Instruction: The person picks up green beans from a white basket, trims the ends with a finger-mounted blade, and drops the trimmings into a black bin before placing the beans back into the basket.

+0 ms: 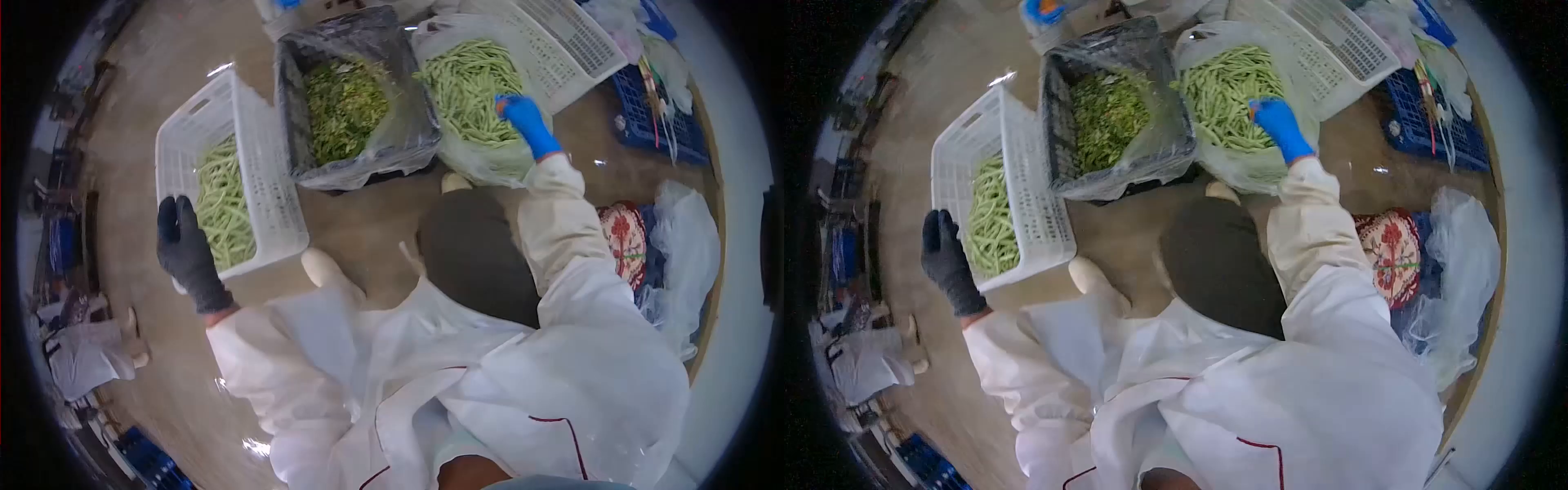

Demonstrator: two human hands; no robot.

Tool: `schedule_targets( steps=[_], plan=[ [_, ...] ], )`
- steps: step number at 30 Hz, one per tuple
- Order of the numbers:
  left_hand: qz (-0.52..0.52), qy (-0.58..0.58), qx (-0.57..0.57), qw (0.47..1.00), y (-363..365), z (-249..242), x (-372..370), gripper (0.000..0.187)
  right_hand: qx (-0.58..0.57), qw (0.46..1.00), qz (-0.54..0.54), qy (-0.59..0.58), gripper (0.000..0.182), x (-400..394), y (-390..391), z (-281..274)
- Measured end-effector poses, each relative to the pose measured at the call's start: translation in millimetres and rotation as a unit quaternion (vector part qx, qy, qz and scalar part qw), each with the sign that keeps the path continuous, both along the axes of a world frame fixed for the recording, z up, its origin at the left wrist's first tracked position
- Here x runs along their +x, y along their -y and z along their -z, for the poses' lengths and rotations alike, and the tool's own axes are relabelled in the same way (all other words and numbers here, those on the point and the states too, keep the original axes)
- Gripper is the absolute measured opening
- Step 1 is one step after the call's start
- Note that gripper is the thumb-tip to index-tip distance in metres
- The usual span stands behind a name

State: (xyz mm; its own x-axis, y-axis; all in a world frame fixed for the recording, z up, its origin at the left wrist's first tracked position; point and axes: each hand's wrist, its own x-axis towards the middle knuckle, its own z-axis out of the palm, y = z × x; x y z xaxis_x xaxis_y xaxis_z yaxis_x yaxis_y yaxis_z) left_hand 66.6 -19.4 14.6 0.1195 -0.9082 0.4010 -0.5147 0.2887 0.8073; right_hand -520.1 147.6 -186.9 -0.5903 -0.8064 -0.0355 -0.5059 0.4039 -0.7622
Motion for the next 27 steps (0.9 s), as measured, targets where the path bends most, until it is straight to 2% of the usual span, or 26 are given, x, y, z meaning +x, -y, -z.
schedule_targets(
  steps=[2, 5, 6, 7, 9, 12, 14, 16, 17, 19, 20, 23, 24, 27],
  plan=[
    [0.016, 0.018, 0.026, 0.999, 2.5, -5.8, -11.9, 0.037, 0.055, 0.997, 0.029, -0.055, 0.034, 4.5, -26.7, 56.3],
    [0.029, 0.053, 0.075, 0.995, -5.1, -6.7, -28.5, 0.036, 0.103, 0.994, 0.043, -0.016, 0.029, 5.4, -39.7, 102.6],
    [0.044, 0.046, 0.082, 0.995, -5.6, -2.5, -31.6, 0.035, 0.075, 0.993, 0.071, -0.055, 0.032, 4.1, -34.3, 131.2],
    [0.058, 0.038, 0.090, 0.994, -7.6, 0.9, -32.6, 0.035, 0.076, 0.992, 0.049, -0.091, 0.037, 2.6, -23.8, 136.0],
    [0.071, 0.126, 0.119, 0.982, -8.3, 7.2, -34.2, 0.035, 0.080, 0.984, 0.003, -0.159, 0.048, 6.0, 2.5, 150.2],
    [0.080, 0.105, 0.187, 0.973, -15.8, 4.6, -49.2, 0.036, 0.259, 0.946, -0.112, -0.160, 0.074, 21.6, 25.9, 122.4],
    [0.101, 0.112, 0.202, 0.968, -18.1, 7.2, -52.0, 0.036, 0.219, 0.959, -0.120, -0.131, 0.086, 19.3, 27.4, 171.4],
    [0.114, 0.168, 0.192, 0.960, -18.5, 13.4, -48.5, 0.037, 0.183, 0.967, -0.128, -0.126, 0.098, 21.5, 27.0, 189.4],
    [0.121, 0.197, 0.187, 0.955, -16.6, 15.6, -47.5, 0.037, 0.173, 0.971, -0.124, -0.110, 0.098, 21.0, 25.1, 197.9],
    [0.108, 0.177, 0.230, 0.951, -22.3, 12.0, -61.8, 0.038, 0.154, 0.978, -0.113, -0.080, 0.097, 17.5, 24.3, 195.4],
    [0.111, 0.174, 0.241, 0.948, -24.0, 13.5, -62.3, 0.039, 0.151, 0.974, -0.128, -0.109, 0.088, 15.4, 24.5, 192.4],
    [0.127, 0.186, 0.259, 0.939, -24.8, 16.8, -63.4, 0.040, 0.133, 0.962, -0.177, -0.163, 0.074, 4.7, 24.4, 210.3],
    [0.127, 0.182, 0.271, 0.937, -25.7, 16.2, -66.6, 0.040, 0.109, 0.968, -0.175, -0.145, 0.065, 4.2, 22.4, 212.3],
    [0.136, 0.176, 0.287, 0.932, -26.5, 17.1, -69.2, 0.041, 0.025, 0.979, -0.149, -0.140, 0.066, 6.1, 16.8, 211.8]
  ],
)
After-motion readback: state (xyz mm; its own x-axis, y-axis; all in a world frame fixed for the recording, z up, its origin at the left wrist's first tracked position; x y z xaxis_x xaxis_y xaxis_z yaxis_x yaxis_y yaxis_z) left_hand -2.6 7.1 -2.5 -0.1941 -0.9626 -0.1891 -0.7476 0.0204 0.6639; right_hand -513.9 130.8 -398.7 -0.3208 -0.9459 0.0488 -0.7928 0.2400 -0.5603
